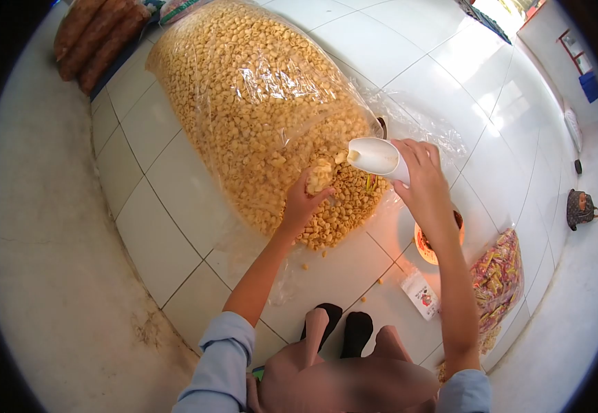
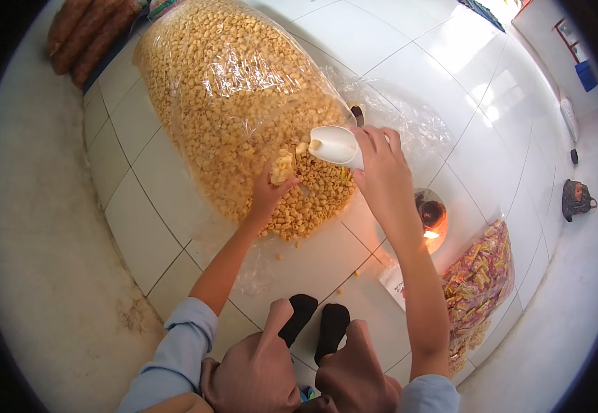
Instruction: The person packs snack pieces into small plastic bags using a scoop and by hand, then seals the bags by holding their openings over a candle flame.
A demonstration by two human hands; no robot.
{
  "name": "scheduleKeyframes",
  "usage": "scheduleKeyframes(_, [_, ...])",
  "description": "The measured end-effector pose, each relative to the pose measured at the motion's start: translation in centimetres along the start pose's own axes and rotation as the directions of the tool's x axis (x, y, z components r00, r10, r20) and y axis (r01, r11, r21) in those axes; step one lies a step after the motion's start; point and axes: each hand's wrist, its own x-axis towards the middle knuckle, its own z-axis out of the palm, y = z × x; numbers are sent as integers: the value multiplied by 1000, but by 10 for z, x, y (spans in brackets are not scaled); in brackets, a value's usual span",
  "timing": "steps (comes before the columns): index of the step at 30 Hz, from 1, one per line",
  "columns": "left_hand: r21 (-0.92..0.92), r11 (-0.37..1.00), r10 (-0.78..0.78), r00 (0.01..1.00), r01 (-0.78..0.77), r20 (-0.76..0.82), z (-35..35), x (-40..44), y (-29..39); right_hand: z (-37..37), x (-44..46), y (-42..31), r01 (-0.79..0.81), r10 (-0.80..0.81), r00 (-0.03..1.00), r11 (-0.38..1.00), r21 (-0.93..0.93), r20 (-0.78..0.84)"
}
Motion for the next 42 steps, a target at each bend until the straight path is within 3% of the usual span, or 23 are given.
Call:
scheduleKeyframes(1, [2, 1000, 1, 1000, -1, 1, -2, 0, -6, 16, -5, 9, -1, 1, 1000, 1000, 1, -1])
scheduleKeyframes(3, [-55, 998, 45, 998, -42, 52, -9, 0, -22, 67, -18, 27, -223, 210, 969, 970, 97, 127])
scheduleKeyframes(7, [-242, 970, 16, 994, 9, 104, -8, -6, -8, 165, -54, 35, -321, 286, 940, 927, 193, 186])
scheduleKeyframes(9, [-309, 948, -2, 973, 74, 229, -11, -5, -9, 185, -58, 30, -351, 305, 931, 897, 269, 199])
scheduleKeyframes(11, [-347, 930, -18, 959, 120, 284, -12, -2, -14, 185, -49, 20, -236, 287, 949, 921, 309, -132])
scheduleKeyframes(12, [-389, 906, -27, 940, 167, 340, -10, -2, -16, 181, -49, 18, -241, 291, 948, 921, 306, -129])
scheduleKeyframes(13, [-392, 904, -27, 938, 170, 345, -7, -2, -17, 153, -39, 4, -335, 377, 919, 586, 738, 118])
scheduleKeyframes(14, [-294, 937, -92, 945, 189, 315, -6, -3, -16, 136, -32, -7, -404, 311, 877, 63, 913, 366])
scheduleKeyframes(15, [-193, 959, -152, 950, 209, 275, -5, -4, -15, 133, -31, -11, -403, 313, 877, 67, 913, 364])
scheduleKeyframes(18, [-114, 985, -102, 974, 127, 201, 6, -8, -10, 123, -26, -20, -519, 259, 828, 21, 854, 497])
scheduleKeyframes(20, [-127, 989, -45, 980, 70, 192, 9, -12, -11, 108, -21, -26, -585, 305, 788, 103, 805, 534])
scheduleKeyframes(21, [-140, 990, 13, 983, 14, 184, 11, -13, -10, 109, -22, -26, -580, 306, 792, 107, 808, 528])
scheduleKeyframes(23, [-235, 972, 37, 994, -12, 106, 22, -17, -3, 116, -23, -24, -399, 398, 865, 176, 900, 306])
scheduleKeyframes(24, [-324, 945, 46, 999, -35, 25, 26, -19, 2, 115, -24, -23, -389, 397, 869, 182, 903, 295])
scheduleKeyframes(28, [-317, 938, 118, 989, -141, -91, 37, -23, 27, 97, -29, -28, -368, 404, 868, 132, 920, 289])
scheduleKeyframes(30, [-361, 930, -94, 994, 65, -61, 38, -28, 41, 90, -33, -32, -372, 420, 857, 103, 922, 299])
scheduleKeyframes(31, [-357, 933, -82, 995, 56, -59, 37, -30, 49, 87, -33, -34, -404, 461, 821, 50, 913, 338])
scheduleKeyframes(33, [-349, 883, -355, 933, 315, -57, 36, -33, 59, 84, -34, -34, -426, 497, 785, -2, 905, 371])
scheduleKeyframes(37, [-403, 893, -291, 940, 199, -180, 42, -30, 52, 94, -37, -28, -499, 446, 775, -7, 867, 449])
scheduleKeyframes(40, [-318, 886, -399, 904, 337, -154, 34, -22, 32, 104, -37, -24, -577, 515, 704, 12, 816, 490])
scheduleKeyframes(42, [-442, 801, -459, 889, 405, -17, 32, -17, 12, 113, -38, -17, -634, 565, 649, 32, 773, 509])
